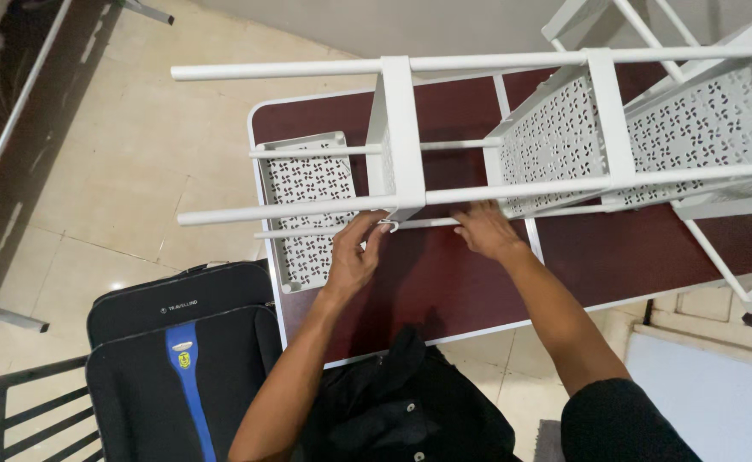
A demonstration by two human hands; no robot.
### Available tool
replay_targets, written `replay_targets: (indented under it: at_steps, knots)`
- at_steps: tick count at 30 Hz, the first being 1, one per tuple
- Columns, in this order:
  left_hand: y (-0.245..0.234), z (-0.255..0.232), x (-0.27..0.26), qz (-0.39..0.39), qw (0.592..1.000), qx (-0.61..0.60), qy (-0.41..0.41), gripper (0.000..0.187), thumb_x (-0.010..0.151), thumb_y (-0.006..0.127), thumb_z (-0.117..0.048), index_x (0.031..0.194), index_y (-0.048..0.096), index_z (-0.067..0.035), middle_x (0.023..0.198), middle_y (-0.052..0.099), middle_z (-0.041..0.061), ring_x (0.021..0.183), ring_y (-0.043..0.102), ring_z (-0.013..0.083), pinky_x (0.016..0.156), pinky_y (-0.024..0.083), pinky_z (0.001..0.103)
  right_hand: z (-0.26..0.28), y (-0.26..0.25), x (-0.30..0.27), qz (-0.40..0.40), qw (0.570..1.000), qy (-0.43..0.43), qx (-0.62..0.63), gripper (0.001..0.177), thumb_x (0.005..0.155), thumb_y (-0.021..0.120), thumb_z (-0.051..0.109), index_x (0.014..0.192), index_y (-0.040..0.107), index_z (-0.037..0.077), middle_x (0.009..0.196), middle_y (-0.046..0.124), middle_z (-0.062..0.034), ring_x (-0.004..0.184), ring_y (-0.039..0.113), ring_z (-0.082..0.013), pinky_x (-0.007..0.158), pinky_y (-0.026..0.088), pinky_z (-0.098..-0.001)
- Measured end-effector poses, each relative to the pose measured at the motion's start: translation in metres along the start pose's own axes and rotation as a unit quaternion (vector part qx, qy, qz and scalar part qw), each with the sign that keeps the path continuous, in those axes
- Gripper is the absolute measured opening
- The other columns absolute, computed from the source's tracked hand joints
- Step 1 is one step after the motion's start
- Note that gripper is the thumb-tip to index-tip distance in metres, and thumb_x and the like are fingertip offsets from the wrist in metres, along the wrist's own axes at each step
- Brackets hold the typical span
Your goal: The person assembles a white plastic shelving unit by hand on a maroon table. They insert vertical rods into perforated shelves, connect multiple shelf sections, and align the frame components. The person handles shelves and rods repeatedly to build the structure.
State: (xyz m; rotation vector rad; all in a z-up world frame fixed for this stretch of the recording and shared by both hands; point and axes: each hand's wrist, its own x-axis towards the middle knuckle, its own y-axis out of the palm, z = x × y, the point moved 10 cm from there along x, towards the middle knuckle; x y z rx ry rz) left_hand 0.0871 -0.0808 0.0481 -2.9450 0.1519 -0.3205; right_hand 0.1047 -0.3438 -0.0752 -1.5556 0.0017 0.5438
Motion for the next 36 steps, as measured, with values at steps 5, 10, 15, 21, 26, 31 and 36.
replay_targets:
  at_steps: [5, 10, 15, 21, 26, 31, 36]
  knots:
    - [-0.012, -0.012, 0.011, -0.026, 0.999, -0.031, -0.007, 0.018, 0.101, 0.064, -0.006, 0.118, 0.067, 0.0, 0.103, 0.073, 0.013, 0.094, 0.073, 0.0178, 0.082, 0.059, 0.03, 0.012, 0.002, -0.007, -0.003, 0.997, -0.009, 0.078, 0.016, 0.1, 0.06, 0.019, 0.11, 0.058, 0.007, 0.098, 0.064, -0.0194, 0.095, 0.064, -0.0382, 0.085, 0.051, -0.0513]
    - [-0.038, -0.006, 0.045, -0.016, 0.997, -0.037, -0.069, 0.015, 0.109, 0.056, -0.012, 0.118, 0.063, -0.003, 0.097, 0.069, 0.006, 0.091, 0.065, 0.012, 0.078, 0.054, 0.028, 0.056, -0.024, -0.029, -0.062, 0.994, -0.079, 0.053, 0.013, 0.094, 0.061, 0.017, 0.103, 0.056, 0.009, 0.09, 0.063, -0.014, 0.081, 0.066, -0.0345, 0.073, 0.053, -0.0493]
    - [-0.058, -0.032, 0.08, -0.051, 0.991, -0.119, -0.023, 0.018, 0.111, 0.053, -0.018, 0.119, 0.058, -0.002, 0.102, 0.066, 0.004, 0.098, 0.06, 0.0107, 0.088, 0.049, 0.026, 0.094, -0.065, -0.05, -0.131, 0.983, -0.119, 0.048, 0.02, 0.097, 0.065, 0.026, 0.094, 0.056, 0.008, 0.075, 0.059, -0.0131, 0.06, 0.065, -0.0319, 0.05, 0.051, -0.0445]
    - [-0.061, -0.055, 0.111, -0.091, 0.986, -0.142, 0.01, 0.019, 0.113, 0.053, -0.021, 0.119, 0.056, -0.003, 0.102, 0.061, 0.002, 0.095, 0.055, 0.0086, 0.085, 0.047, 0.025, 0.097, -0.109, -0.061, -0.172, 0.973, -0.142, 0.052, 0.021, 0.096, 0.066, 0.027, 0.09, 0.057, 0.009, 0.068, 0.057, -0.0095, 0.054, 0.064, -0.0286, 0.044, 0.049, -0.0427]
    - [-0.059, -0.059, 0.11, -0.104, 0.988, -0.114, -0.002, 0.02, 0.112, 0.054, -0.023, 0.118, 0.058, -0.004, 0.1, 0.062, 0.001, 0.091, 0.055, 0.0072, 0.081, 0.048, 0.024, 0.098, -0.115, -0.071, -0.157, 0.977, -0.135, 0.048, 0.024, 0.095, 0.068, 0.029, 0.089, 0.057, 0.009, 0.067, 0.058, -0.0087, 0.052, 0.064, -0.0285, 0.041, 0.048, -0.0431]
    - [-0.057, -0.058, 0.109, -0.105, 0.988, -0.115, 0.018, 0.022, 0.112, 0.055, -0.024, 0.117, 0.057, -0.003, 0.1, 0.062, 0.001, 0.093, 0.055, 0.007, 0.083, 0.048, 0.024, 0.101, -0.123, -0.077, -0.186, 0.971, -0.141, 0.061, 0.023, 0.095, 0.068, 0.029, 0.089, 0.056, 0.01, 0.068, 0.058, -0.0087, 0.054, 0.064, -0.0288, 0.042, 0.047, -0.0441]
    - [-0.065, -0.039, 0.118, -0.125, 0.986, -0.107, -0.034, 0.021, 0.11, 0.056, -0.023, 0.11, 0.061, -0.003, 0.093, 0.063, 0.001, 0.087, 0.056, 0.0073, 0.079, 0.048, 0.025, 0.104, -0.143, -0.088, -0.16, 0.973, -0.152, 0.074, 0.025, 0.093, 0.069, 0.029, 0.088, 0.055, 0.009, 0.064, 0.057, -0.0076, 0.052, 0.063, -0.0287, 0.04, 0.045, -0.0443]
